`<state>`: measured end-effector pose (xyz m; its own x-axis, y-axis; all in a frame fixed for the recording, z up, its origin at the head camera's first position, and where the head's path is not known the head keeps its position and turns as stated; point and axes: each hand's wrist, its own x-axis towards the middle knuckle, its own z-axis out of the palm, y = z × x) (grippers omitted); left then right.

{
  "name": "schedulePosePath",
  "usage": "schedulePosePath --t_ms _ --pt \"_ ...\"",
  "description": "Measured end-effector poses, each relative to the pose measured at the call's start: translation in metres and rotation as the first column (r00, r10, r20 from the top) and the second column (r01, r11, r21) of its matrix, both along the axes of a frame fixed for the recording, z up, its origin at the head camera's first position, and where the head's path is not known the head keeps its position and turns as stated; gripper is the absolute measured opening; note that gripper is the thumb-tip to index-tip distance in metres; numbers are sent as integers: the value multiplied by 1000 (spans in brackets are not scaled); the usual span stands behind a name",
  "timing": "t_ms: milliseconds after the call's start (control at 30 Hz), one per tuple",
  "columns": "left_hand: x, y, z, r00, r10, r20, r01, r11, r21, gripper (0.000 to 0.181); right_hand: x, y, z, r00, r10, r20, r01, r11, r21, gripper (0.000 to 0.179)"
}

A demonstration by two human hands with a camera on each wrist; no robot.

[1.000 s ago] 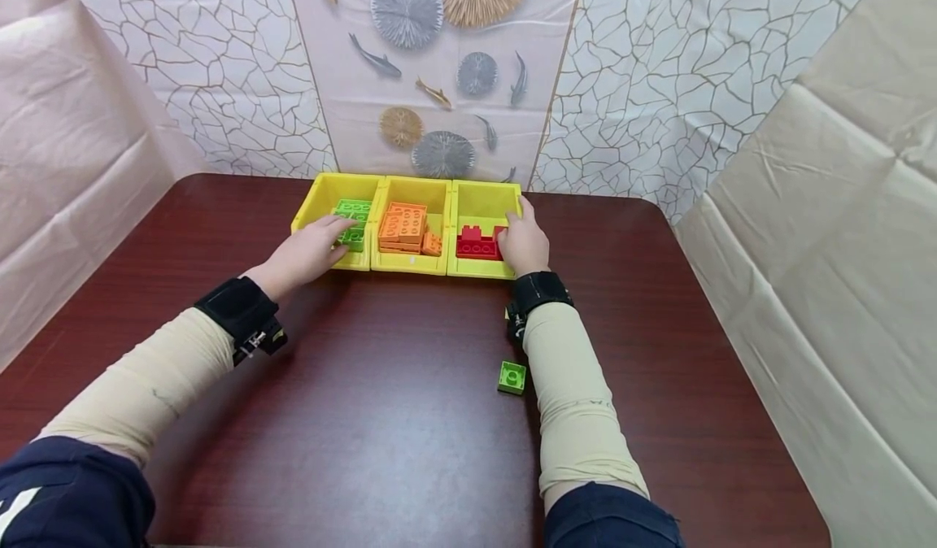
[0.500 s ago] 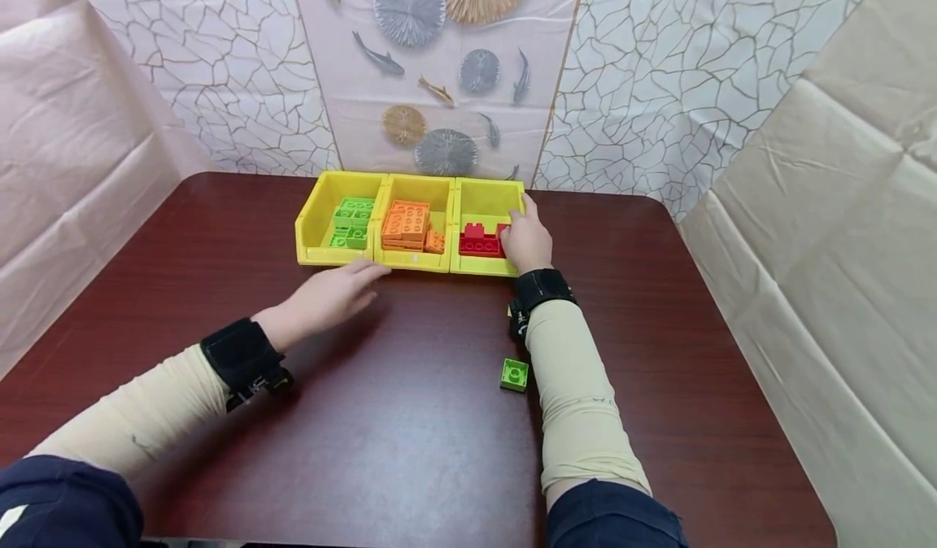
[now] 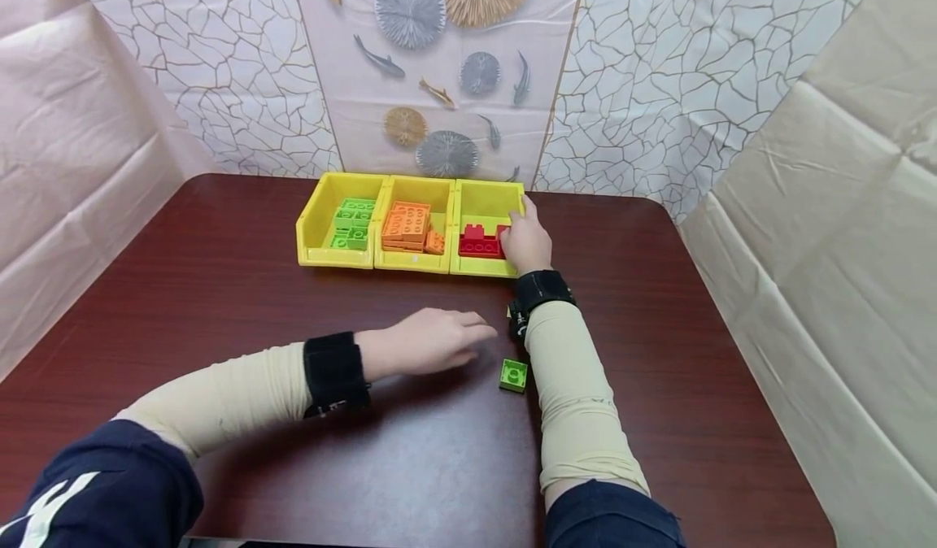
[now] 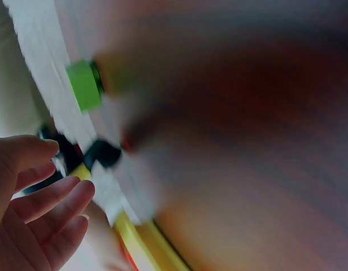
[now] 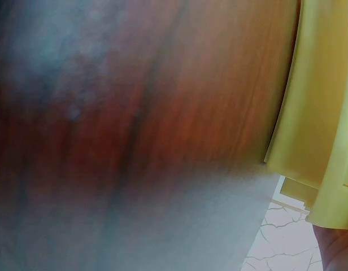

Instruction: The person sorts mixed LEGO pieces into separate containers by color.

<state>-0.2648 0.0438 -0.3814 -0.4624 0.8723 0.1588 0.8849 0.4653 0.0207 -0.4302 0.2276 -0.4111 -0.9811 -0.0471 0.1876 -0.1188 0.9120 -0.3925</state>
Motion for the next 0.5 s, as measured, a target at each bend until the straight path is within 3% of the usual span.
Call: schedulePosePath --t_ms 200,500 --pt "14 31 -7 994 -63 -93 55 995 -82 25 -1 -1 0 1000 -4 8 4 1000 -10 44" --pt "20 55 -13 989 -51 -136 27 985 -171 23 2 -1 2 1000 -8 9 8 1000 -19 44"
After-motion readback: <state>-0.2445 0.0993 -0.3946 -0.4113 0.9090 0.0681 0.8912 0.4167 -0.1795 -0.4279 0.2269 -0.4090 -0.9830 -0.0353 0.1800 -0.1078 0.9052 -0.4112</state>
